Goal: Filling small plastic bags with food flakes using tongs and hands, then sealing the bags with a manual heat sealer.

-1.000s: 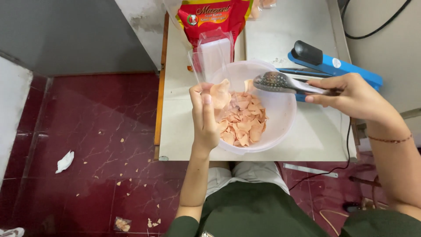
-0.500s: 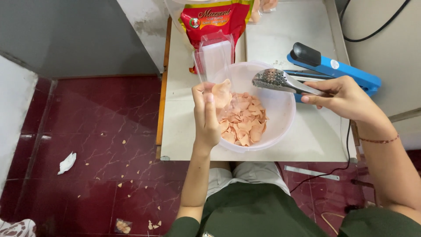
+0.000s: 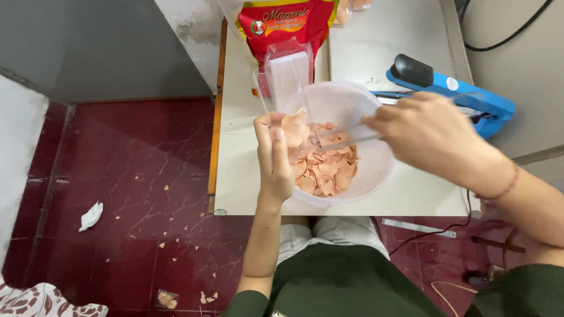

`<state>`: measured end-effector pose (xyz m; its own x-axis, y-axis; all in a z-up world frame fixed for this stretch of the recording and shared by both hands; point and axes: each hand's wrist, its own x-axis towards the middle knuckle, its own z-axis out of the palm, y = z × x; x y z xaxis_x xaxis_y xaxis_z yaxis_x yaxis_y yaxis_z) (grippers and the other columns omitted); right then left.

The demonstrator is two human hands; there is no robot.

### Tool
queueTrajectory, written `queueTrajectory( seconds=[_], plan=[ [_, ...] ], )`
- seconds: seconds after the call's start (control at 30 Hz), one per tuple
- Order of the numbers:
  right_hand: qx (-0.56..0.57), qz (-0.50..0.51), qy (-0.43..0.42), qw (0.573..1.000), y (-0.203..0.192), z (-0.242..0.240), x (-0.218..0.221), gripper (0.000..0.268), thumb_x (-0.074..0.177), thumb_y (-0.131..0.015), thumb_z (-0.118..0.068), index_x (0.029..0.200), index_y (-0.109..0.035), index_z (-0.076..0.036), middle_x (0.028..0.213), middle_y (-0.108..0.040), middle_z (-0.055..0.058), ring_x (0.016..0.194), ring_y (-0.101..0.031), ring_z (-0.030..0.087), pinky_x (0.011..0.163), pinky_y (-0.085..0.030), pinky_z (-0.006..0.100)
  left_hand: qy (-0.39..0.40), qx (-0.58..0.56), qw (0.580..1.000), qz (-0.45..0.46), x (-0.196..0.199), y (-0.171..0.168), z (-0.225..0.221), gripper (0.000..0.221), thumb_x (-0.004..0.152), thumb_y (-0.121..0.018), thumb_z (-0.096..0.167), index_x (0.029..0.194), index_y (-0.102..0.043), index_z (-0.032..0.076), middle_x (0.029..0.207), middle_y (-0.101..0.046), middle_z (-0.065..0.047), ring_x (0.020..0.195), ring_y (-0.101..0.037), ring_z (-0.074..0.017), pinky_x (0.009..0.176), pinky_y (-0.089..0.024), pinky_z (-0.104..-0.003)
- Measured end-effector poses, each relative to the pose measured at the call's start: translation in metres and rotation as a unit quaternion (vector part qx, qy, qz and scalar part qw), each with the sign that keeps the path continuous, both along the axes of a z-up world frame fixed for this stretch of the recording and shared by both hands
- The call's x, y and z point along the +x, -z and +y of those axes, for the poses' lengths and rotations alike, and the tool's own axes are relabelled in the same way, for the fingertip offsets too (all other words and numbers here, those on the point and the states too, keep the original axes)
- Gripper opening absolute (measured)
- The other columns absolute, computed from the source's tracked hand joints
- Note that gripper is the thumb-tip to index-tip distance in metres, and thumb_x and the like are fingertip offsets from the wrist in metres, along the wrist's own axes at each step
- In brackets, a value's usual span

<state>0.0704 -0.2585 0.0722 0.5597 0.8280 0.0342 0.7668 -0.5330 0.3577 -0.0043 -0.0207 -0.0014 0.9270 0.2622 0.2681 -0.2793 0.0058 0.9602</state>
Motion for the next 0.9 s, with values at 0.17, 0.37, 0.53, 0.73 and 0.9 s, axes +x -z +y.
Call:
queueTrajectory(
  seconds=[0.17,0.37,0.53,0.73,0.9],
  plan=[
    [-0.045,-0.105,-0.087,0.990,0.051,0.033,0.012,0.017,0.073,-0.069,-0.011,0.082,-0.071,-0.024,0.079,-0.068,-0.007,0.069,-0.067,0.018,0.070,-0.048,0.034,-0.006,0.012,0.998,-0.055,0.004,0.021,0.001,0.032,0.110,-0.032,0.033,0.129,-0.042,0.008,0.117,-0.057,-0.018,0.112,-0.055,-0.0245,0.108,-0.041,-0.047],
    [-0.085,-0.144,-0.146,0.975,0.072,0.050,0.023,0.019,0.074,-0.068,-0.001,0.071,-0.064,-0.019,0.069,-0.058,-0.004,0.057,-0.054,0.017,0.065,-0.038,0.034,-0.003,0.013,0.998,-0.061,0.003,0.016,-0.001,0.032,0.110,-0.032,0.032,0.127,-0.042,0.007,0.113,-0.057,-0.017,0.108,-0.054,-0.0245,0.106,-0.042,-0.049],
    [-0.076,-0.152,-0.160,0.972,0.061,0.037,0.024,0.020,0.073,-0.070,-0.003,0.070,-0.064,-0.022,0.069,-0.060,-0.005,0.058,-0.060,0.016,0.065,-0.040,0.034,0.004,0.003,0.998,-0.069,0.002,0.015,-0.002,0.033,0.110,-0.032,0.032,0.127,-0.042,0.006,0.107,-0.057,-0.016,0.103,-0.055,-0.0226,0.103,-0.043,-0.048],
    [-0.087,-0.084,-0.085,0.989,0.030,-0.009,0.015,0.045,0.090,-0.064,-0.012,0.133,-0.065,-0.024,0.096,-0.071,-0.012,0.073,-0.072,0.013,0.064,-0.051,0.028,-0.010,0.048,0.998,-0.027,0.000,-0.002,0.002,0.033,0.108,-0.028,0.033,0.119,-0.043,0.005,0.100,-0.056,-0.007,0.074,-0.052,-0.0142,0.072,-0.043,-0.029],
    [0.094,-0.120,0.091,0.984,0.009,-0.053,-0.017,0.019,0.104,-0.067,-0.037,0.119,-0.076,-0.044,0.114,-0.077,-0.022,0.097,-0.076,0.006,0.074,-0.056,0.022,0.017,-0.021,1.000,0.000,-0.002,-0.006,0.001,0.040,0.106,-0.028,0.039,0.123,-0.043,0.005,0.125,-0.049,-0.011,0.121,-0.054,-0.0231,0.095,-0.049,-0.033]
  ],
)
